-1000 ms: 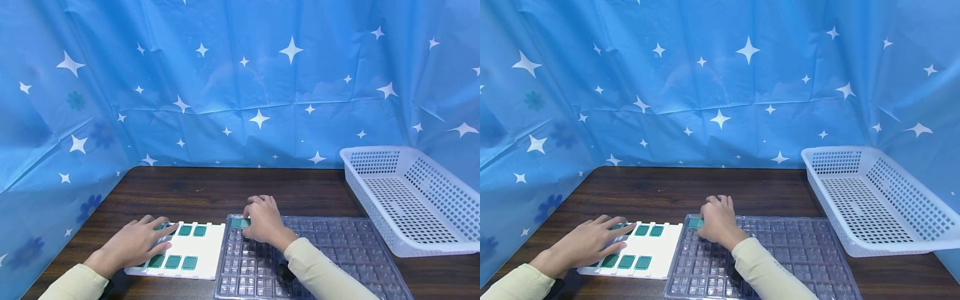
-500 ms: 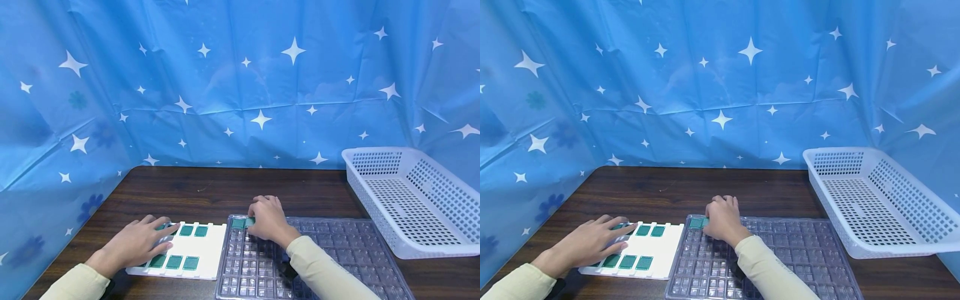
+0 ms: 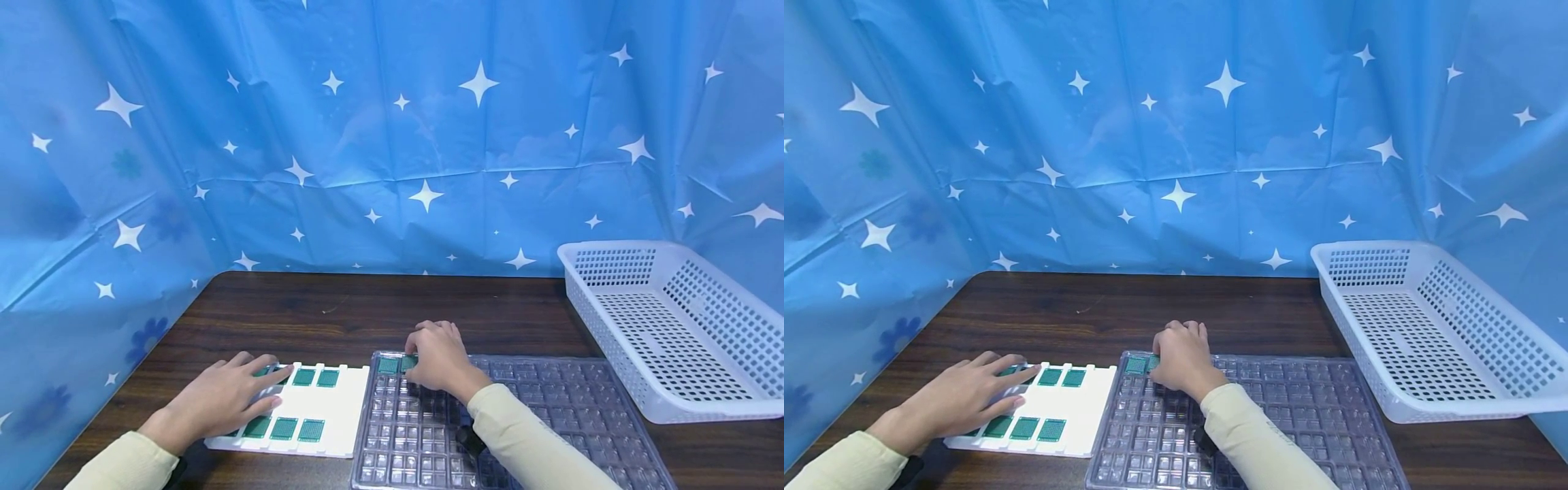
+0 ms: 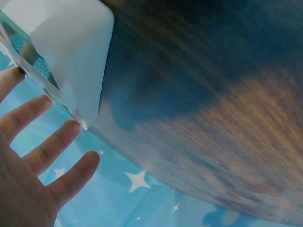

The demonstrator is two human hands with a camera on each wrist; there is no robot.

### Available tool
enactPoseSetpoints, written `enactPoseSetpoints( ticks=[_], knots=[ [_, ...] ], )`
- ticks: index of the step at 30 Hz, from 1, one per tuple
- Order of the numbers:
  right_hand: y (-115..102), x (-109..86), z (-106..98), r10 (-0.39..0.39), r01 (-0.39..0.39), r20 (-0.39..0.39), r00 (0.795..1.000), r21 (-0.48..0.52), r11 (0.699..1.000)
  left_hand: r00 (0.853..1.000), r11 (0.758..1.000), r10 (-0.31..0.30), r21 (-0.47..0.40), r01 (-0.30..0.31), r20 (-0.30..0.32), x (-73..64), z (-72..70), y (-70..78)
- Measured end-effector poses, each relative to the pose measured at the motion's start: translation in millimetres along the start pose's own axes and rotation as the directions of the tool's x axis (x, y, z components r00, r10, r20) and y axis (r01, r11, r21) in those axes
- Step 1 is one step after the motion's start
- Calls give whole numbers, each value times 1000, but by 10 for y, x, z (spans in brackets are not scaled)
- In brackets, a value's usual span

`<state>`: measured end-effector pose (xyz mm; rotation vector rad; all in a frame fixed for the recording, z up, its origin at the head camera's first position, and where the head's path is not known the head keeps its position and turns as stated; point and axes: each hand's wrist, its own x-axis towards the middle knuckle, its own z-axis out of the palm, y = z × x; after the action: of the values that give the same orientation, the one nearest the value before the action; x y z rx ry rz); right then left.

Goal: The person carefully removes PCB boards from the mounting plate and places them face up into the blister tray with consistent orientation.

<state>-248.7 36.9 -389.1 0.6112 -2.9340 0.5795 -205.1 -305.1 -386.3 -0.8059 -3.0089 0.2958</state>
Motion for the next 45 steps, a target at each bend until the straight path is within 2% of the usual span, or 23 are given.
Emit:
enactPoseSetpoints(
  ticks=[11, 17, 26, 45],
  knots=[
    [-17, 6, 18, -7, 7, -13, 1000, -17, 1000, 1000, 1000, -1, 16, 1, 1, 7, 2, 0],
    [-25, 5, 33, -35, 35, 11, 999, -5, 999, 1000, 1000, -1, 19, 1, -6, 7, -2, -2],
    [-21, -9, 29, -36, 35, 22, 999, 9, 999, 1000, 1000, 1, 23, -1, -12, 5, 5, -2],
    [-229, 11, 46, -147, 148, 50, 988, -3, 989, 1000, 1000, -4, 2, 4, 21, 19, 2, -3]
  ],
)
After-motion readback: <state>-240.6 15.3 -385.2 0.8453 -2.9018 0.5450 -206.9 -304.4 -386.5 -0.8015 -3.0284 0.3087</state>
